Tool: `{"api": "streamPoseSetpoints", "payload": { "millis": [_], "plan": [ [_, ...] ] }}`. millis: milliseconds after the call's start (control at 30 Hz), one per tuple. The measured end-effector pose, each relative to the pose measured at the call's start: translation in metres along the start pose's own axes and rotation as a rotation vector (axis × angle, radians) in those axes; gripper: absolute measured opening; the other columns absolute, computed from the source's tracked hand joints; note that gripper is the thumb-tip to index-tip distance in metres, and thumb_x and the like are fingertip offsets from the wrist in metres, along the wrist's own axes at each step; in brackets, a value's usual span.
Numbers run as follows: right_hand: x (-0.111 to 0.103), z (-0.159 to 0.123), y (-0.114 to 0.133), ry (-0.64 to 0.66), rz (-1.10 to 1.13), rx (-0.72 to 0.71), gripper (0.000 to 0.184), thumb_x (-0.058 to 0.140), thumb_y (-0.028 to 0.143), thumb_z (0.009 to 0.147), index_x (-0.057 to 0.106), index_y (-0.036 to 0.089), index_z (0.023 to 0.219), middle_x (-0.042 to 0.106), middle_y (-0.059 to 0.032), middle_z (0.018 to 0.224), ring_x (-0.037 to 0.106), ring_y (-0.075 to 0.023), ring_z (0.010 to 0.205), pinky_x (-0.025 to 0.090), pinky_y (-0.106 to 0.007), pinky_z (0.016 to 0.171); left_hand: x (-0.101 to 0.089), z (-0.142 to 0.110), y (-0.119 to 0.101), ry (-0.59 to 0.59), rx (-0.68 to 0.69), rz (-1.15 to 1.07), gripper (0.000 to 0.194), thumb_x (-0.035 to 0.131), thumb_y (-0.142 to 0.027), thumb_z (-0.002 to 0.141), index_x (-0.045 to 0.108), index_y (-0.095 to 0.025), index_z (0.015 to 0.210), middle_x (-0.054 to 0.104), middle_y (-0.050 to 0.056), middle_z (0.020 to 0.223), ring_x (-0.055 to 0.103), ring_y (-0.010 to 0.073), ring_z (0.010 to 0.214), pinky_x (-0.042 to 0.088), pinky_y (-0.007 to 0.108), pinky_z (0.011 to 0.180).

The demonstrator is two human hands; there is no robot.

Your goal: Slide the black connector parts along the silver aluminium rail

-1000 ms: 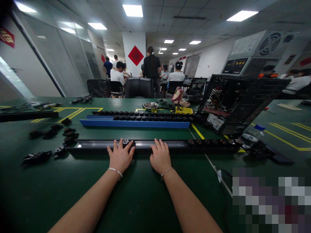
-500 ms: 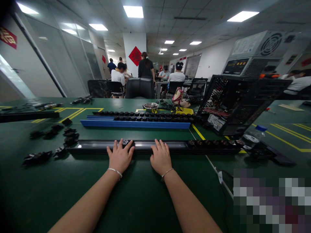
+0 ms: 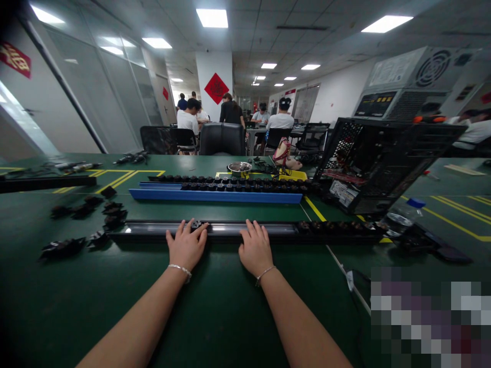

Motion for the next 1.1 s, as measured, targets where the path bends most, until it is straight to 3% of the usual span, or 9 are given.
{"api": "streamPoseSetpoints", "payload": {
  "millis": [1100],
  "plan": [
    [-0.001,0.000,0.000,-0.008,-0.001,0.001,0.034,0.048,0.017,0.077,0.061,0.018,0.108,0.044,-0.0099,0.139,0.033,-0.0268,0.131,0.021,-0.046,0.108,-0.001,0.004,0.014,-0.047,-0.073,-0.039,0.036,0.035,-0.036,0.088,0.063,-0.039,0.110,0.051,0.003,0.134,0.035,0.0261,0.131,0.011,0.064,0.105]
  ]
}}
Point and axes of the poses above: each hand's wrist, its own z-axis towards the middle knuckle, its own x-axis out of the palm, y = z × x, the point moved 1 cm from there along z, towards the middle knuckle
